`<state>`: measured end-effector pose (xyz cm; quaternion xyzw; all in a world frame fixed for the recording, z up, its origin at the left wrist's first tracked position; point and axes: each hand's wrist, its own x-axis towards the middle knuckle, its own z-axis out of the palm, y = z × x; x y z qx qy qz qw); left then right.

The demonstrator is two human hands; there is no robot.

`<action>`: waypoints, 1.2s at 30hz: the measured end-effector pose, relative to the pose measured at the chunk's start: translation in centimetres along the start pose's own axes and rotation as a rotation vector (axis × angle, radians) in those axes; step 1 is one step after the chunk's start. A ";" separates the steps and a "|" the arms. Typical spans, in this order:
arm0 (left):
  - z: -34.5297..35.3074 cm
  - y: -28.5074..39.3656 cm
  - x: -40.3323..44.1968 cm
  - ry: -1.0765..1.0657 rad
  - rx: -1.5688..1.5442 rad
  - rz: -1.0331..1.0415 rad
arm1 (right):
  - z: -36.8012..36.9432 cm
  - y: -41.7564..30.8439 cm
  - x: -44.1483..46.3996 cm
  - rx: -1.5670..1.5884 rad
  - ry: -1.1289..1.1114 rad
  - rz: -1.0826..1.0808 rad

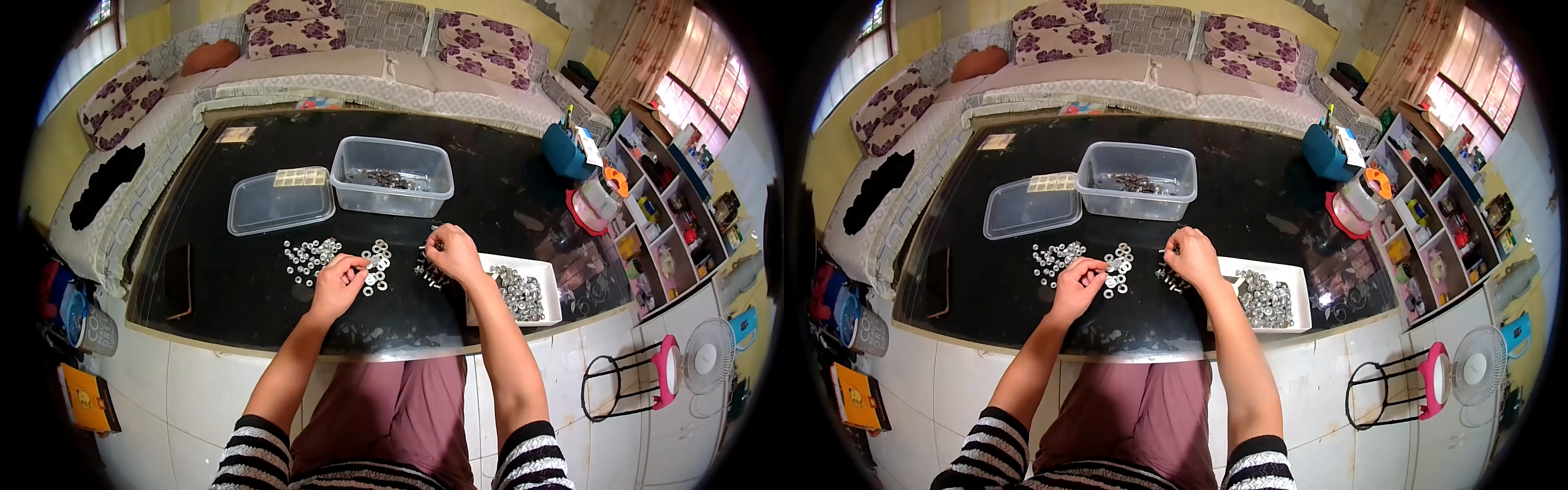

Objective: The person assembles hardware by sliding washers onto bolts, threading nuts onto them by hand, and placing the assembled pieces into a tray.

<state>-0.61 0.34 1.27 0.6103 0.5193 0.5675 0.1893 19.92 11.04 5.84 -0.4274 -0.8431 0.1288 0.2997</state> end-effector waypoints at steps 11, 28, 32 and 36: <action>0.1 -0.1 -0.1 -0.008 -0.015 0.002 | 2.1 1.8 2.2 -0.239 -0.172 -0.019; 0.1 -0.4 -0.1 -0.035 0.006 0.002 | -7.1 3.3 -6.9 -0.095 0.080 0.229; 0.2 -0.5 -0.2 -0.037 0.005 -0.013 | -6.3 3.7 -8.2 -0.095 0.016 0.283; 0.1 -0.5 -0.2 -0.036 -0.005 -0.011 | -5.5 4.5 -8.4 -0.200 -0.065 0.243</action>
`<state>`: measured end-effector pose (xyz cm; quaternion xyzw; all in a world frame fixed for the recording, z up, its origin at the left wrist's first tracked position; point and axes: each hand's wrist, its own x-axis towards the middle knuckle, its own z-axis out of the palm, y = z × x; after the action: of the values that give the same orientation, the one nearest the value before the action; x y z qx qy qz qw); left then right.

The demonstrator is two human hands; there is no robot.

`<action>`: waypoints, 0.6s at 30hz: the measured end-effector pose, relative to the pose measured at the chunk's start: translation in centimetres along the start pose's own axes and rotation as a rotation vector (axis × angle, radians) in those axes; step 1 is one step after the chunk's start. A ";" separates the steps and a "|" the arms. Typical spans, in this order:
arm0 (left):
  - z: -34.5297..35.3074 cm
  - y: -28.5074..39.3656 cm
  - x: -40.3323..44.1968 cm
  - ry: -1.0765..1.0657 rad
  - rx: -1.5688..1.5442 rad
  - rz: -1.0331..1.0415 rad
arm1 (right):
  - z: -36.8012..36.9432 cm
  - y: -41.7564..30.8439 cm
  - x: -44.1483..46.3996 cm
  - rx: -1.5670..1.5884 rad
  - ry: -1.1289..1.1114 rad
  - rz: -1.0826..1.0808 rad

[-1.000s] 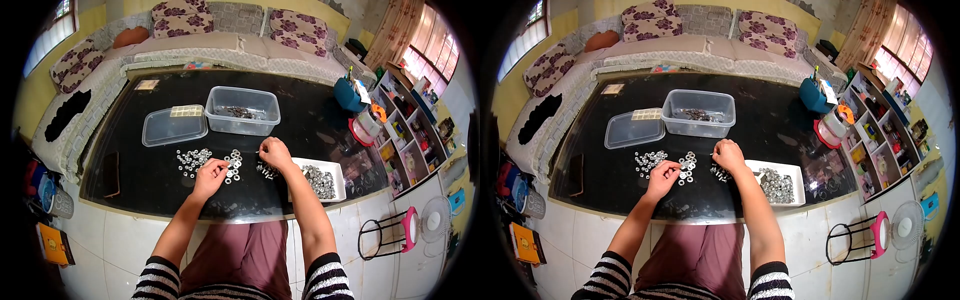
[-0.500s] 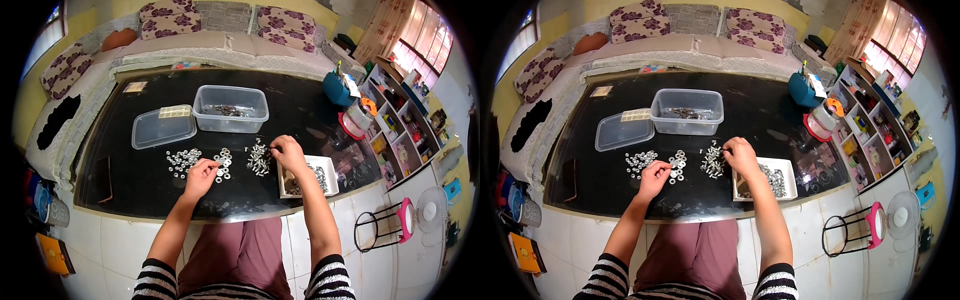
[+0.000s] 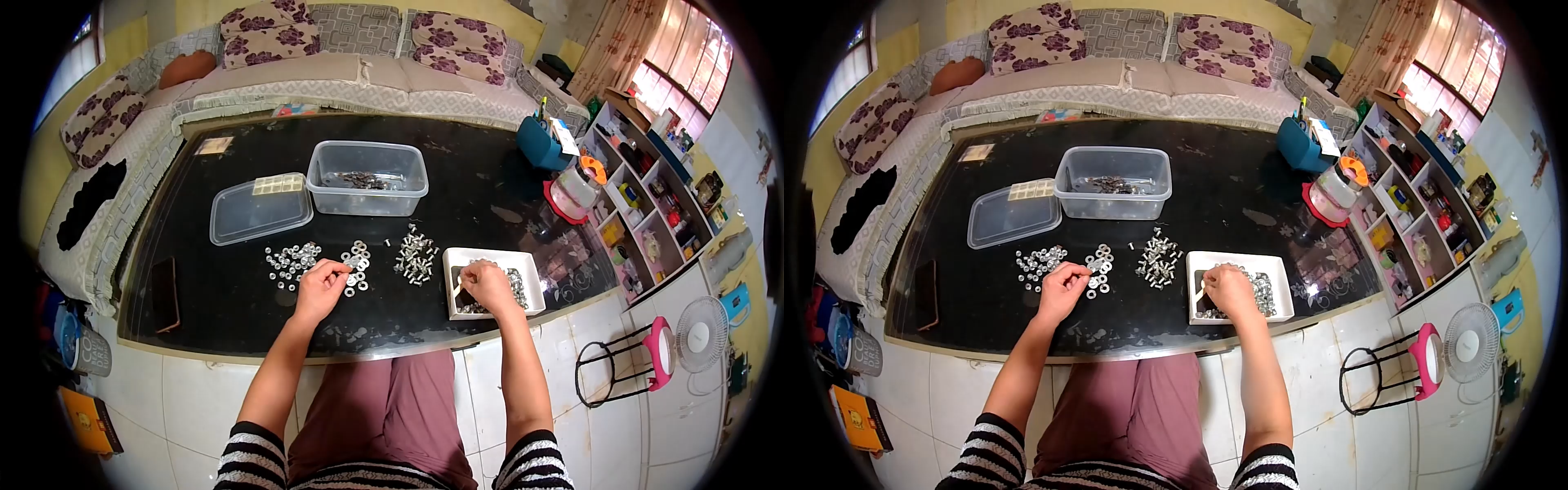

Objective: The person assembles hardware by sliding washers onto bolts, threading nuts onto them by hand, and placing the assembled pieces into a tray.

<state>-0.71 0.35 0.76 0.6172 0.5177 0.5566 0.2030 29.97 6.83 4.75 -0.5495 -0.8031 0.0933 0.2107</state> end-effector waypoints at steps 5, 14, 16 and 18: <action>0.1 0.0 0.1 -0.003 0.013 -0.003 | 0.4 0.7 -0.1 -0.010 -0.012 -0.001; -0.1 0.0 0.1 -0.007 0.017 0.005 | -2.2 -0.8 -1.3 -0.029 -0.103 0.115; 0.0 0.2 0.0 -0.007 -0.004 -0.021 | -2.0 0.2 -1.7 -0.060 -0.122 0.046; 0.0 0.1 0.0 -0.010 0.004 -0.019 | -1.6 0.4 -1.6 -0.081 -0.123 0.048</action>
<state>-0.71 0.35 0.87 0.6155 0.5237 0.5505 0.2096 31.56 5.41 5.66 -0.5698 -0.8043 0.0997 0.1362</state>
